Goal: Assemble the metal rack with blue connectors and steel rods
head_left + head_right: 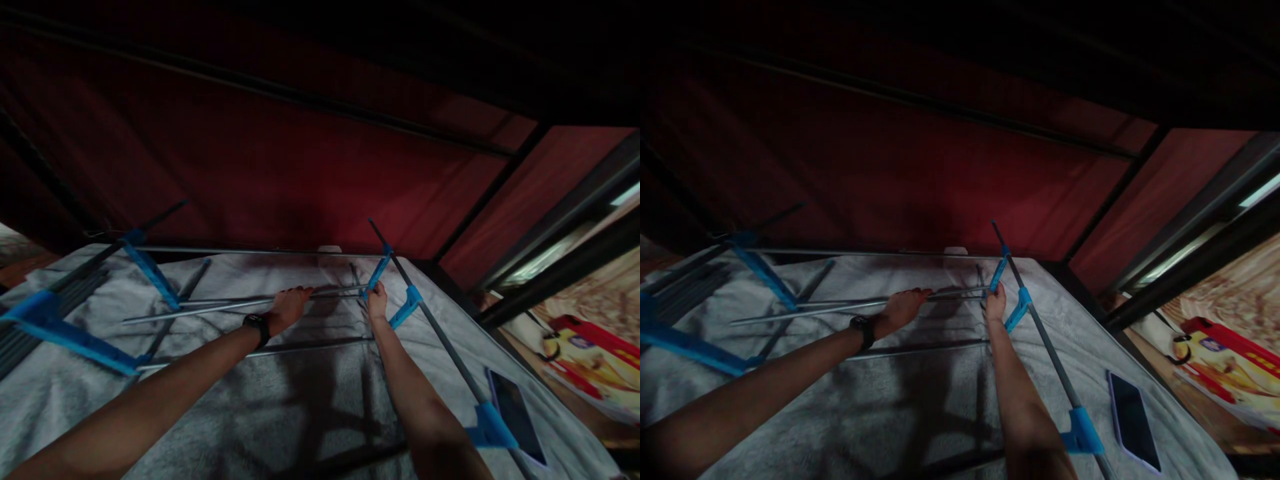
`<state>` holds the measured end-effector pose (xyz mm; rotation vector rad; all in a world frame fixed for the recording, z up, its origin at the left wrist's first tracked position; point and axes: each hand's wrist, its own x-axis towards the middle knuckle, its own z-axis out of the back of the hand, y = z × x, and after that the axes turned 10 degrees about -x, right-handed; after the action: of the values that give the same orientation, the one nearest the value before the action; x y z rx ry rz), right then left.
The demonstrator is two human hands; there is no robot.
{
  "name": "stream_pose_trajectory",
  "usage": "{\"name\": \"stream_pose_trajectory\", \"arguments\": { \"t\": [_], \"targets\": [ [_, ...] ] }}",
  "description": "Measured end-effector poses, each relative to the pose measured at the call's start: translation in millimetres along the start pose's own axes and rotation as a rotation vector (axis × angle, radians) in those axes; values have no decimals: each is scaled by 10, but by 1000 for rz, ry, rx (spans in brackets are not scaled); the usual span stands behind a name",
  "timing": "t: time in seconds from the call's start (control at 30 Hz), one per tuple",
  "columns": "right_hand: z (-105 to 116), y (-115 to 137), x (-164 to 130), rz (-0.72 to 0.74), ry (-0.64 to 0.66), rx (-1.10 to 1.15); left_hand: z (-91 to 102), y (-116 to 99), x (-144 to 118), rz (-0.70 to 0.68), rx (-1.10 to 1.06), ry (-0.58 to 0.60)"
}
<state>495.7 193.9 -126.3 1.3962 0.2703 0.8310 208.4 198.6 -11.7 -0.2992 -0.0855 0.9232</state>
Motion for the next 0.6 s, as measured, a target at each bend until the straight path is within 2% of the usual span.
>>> {"name": "stream_pose_trajectory", "arguments": {
  "t": [0.23, 0.43, 0.6],
  "targets": [
    [-1, -31, -25, -17, 15, -33, -57, 95, 132, -34, -48, -28],
    [38, -22, -29, 4, 50, -69, -160, 175, 202, -25, -67, -5],
    [44, -3, -34, 15, 53, -90, -172, 228, 239, -40, -100, 8]
  ]
}}
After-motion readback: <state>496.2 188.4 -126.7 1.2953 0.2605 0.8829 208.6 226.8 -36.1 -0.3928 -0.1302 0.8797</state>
